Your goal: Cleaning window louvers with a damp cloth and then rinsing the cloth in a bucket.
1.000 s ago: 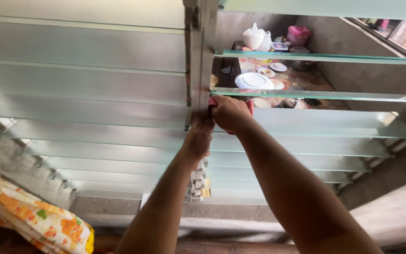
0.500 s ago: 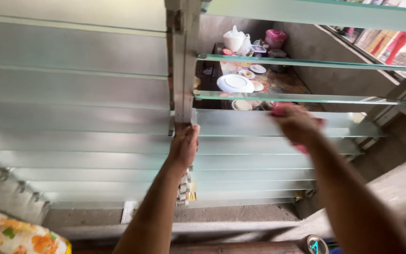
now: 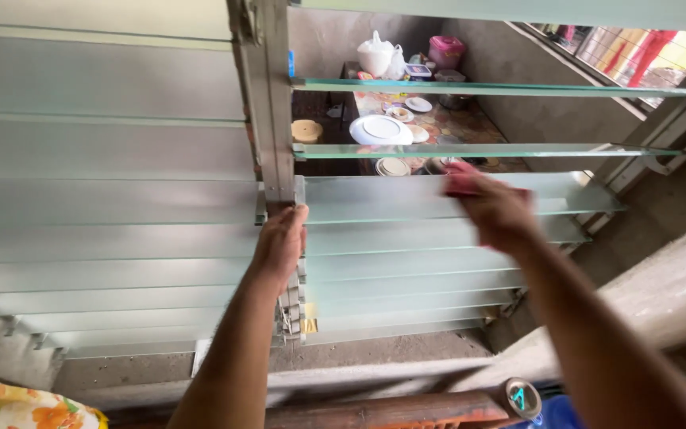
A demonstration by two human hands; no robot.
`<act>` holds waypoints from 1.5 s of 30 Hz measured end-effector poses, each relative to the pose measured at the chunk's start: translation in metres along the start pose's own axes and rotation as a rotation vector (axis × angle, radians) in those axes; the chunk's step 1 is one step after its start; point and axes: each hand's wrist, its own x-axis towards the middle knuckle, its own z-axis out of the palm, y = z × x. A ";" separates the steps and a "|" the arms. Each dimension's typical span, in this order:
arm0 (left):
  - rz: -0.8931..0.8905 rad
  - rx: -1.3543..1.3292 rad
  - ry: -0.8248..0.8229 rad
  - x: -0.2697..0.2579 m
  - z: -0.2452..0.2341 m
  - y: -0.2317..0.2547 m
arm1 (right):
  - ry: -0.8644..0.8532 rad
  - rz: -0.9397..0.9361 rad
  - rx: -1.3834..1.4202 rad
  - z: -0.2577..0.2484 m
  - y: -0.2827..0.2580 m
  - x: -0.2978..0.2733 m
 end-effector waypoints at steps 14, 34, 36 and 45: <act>-0.142 -0.044 0.110 -0.055 0.012 0.028 | 0.057 -0.795 -0.742 0.180 -0.099 -0.040; -0.084 0.106 0.058 -0.077 -0.045 0.017 | 0.312 -0.763 -0.745 0.248 -0.139 -0.013; -0.076 0.102 0.010 -0.081 -0.043 0.023 | 0.193 -0.585 -0.813 0.249 -0.149 -0.011; -0.069 0.071 0.011 -0.078 -0.052 0.017 | 0.029 -0.359 -0.238 0.244 -0.144 -0.012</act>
